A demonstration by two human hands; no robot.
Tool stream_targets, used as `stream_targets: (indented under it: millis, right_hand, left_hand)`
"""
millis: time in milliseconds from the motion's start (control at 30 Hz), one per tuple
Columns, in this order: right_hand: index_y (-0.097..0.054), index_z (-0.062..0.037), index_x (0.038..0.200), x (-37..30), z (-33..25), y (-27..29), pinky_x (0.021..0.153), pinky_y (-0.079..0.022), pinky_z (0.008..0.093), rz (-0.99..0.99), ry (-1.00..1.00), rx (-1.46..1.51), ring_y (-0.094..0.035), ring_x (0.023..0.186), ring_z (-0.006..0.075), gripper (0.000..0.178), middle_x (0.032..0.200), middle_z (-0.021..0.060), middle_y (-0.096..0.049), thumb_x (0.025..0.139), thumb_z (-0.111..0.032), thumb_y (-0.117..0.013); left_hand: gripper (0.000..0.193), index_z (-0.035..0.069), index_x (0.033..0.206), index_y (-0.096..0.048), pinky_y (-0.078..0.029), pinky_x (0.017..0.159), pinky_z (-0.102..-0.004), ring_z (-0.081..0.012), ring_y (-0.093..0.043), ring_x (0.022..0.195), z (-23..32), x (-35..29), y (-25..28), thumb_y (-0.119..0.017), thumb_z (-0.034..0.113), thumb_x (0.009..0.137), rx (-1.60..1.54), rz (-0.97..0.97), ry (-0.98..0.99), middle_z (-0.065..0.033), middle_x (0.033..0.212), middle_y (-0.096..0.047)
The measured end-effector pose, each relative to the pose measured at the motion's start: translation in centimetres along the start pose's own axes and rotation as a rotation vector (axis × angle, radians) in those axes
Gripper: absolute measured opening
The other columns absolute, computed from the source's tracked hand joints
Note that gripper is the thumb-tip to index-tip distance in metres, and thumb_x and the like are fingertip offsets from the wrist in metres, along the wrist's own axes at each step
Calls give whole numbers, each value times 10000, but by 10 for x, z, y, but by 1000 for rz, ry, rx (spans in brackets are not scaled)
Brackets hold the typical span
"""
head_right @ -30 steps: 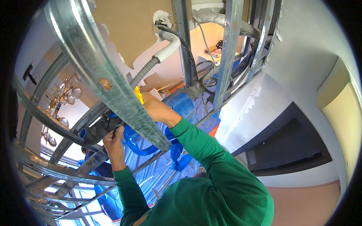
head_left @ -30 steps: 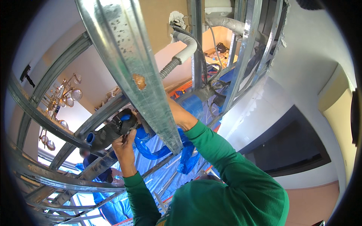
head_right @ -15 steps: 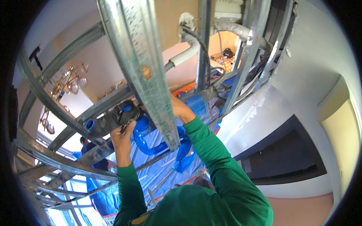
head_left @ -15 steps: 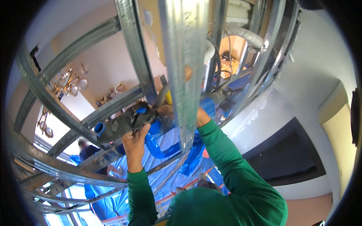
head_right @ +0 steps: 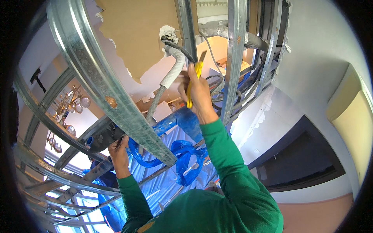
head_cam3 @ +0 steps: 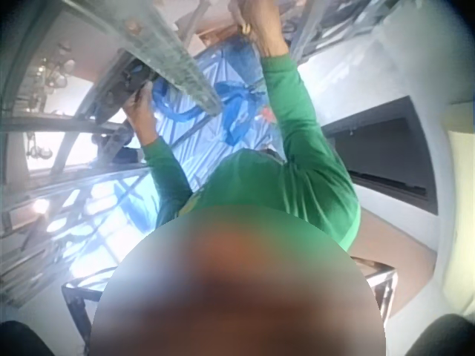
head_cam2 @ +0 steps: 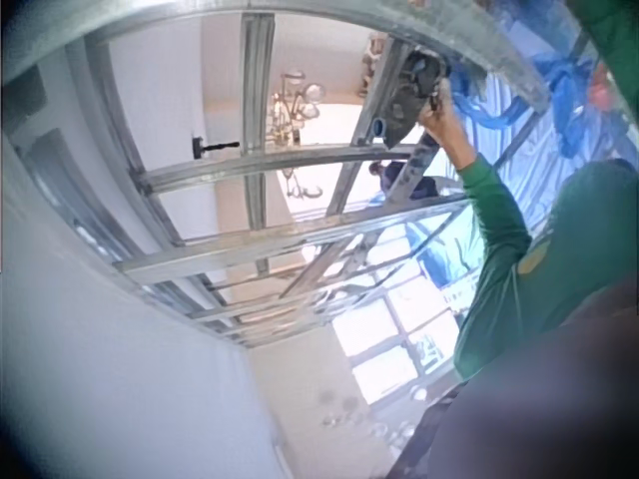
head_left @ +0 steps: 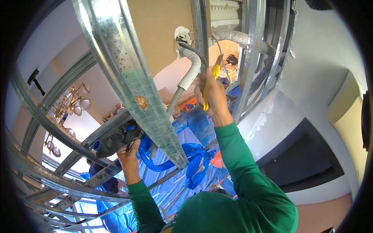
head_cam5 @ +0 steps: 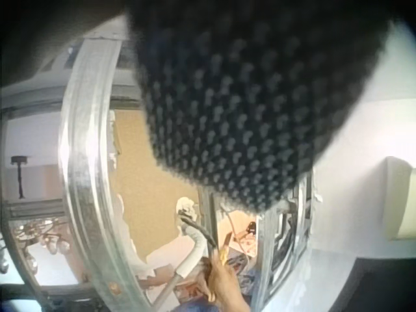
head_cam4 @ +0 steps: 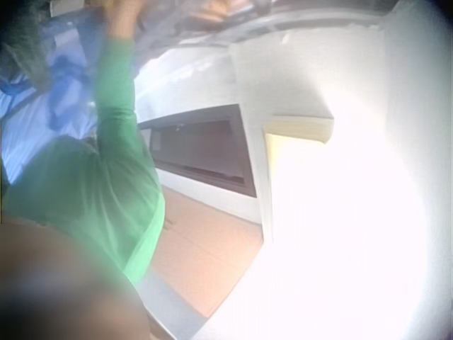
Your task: The person secures a flexible ventilation duct to a ceiling metal frame using black tape and a utility knife. They wrap tape around the duct and frame, then cut excess tape to complete the attachment.
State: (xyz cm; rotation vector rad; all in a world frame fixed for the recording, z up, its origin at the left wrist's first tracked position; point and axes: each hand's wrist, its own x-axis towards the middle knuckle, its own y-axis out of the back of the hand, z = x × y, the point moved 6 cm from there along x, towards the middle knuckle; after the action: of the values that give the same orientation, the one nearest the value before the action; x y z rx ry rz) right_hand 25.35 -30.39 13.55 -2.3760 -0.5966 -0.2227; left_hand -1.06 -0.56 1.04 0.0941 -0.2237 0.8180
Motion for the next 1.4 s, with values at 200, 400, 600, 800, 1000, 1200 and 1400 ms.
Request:
stream_targets:
  millis: [200,400,600,800,1000,1200,1400]
  right_hand:
    - [-649,-88,947,24,3,-40,417,-346,270,-144,-42,-33,-480,444,109,349,630,21,-578,1077,-387,-773]
    - [-662,-87,922,26,17,-41,422,-356,278,-151,-26,-58,-493,460,100,321,629,9,-585,1057,-338,-808]
    - [-660,-108,905,29,19,-46,424,-341,257,-131,51,-112,-466,485,75,293,637,-23,-555,1055,-310,-811]
    - [-610,-123,853,26,20,-46,418,-330,263,-136,21,-131,-463,463,91,357,609,-12,-541,1080,-344,-775]
    - [-642,-124,858,23,11,-36,419,-361,276,-74,28,-127,-486,450,103,333,625,5,-585,1011,-325,-858]
    - [-636,-126,921,17,8,-36,427,-345,248,-127,42,-117,-464,481,77,271,632,-10,-553,1051,-282,-815]
    - [-671,-54,1002,17,7,-27,426,-330,265,-135,8,-122,-444,455,73,309,620,-15,-560,1067,-327,-799]
  left_hand:
    - [445,-15,1321,-746,-565,921,-290,-135,-712,1028,13,-9,-4,-903,19,906,-145,87,-179,-53,1173,-776]
    - [521,-14,1365,-724,-584,1014,-329,-187,-738,1121,24,-15,-11,-921,10,884,-158,89,-117,-97,1264,-782]
    - [411,-13,1338,-743,-564,902,-291,-140,-713,1039,31,-22,-19,-850,23,943,-111,95,-176,-64,1219,-781]
    - [451,-10,1363,-749,-573,994,-322,-158,-729,1115,27,-21,-17,-881,85,943,-77,59,-117,-87,1261,-796]
    - [512,-22,1405,-711,-550,919,-281,-118,-691,1038,31,-36,-14,-888,99,941,44,9,-32,-30,1189,-753]
    - [591,-52,1549,-607,-546,1038,-269,-143,-677,1245,41,-52,-15,-808,-6,995,5,-5,-37,-149,1475,-682]
    - [486,-17,1503,-669,-553,1059,-300,-196,-693,1271,38,-71,-15,-760,-21,1025,77,135,-124,-144,1437,-711]
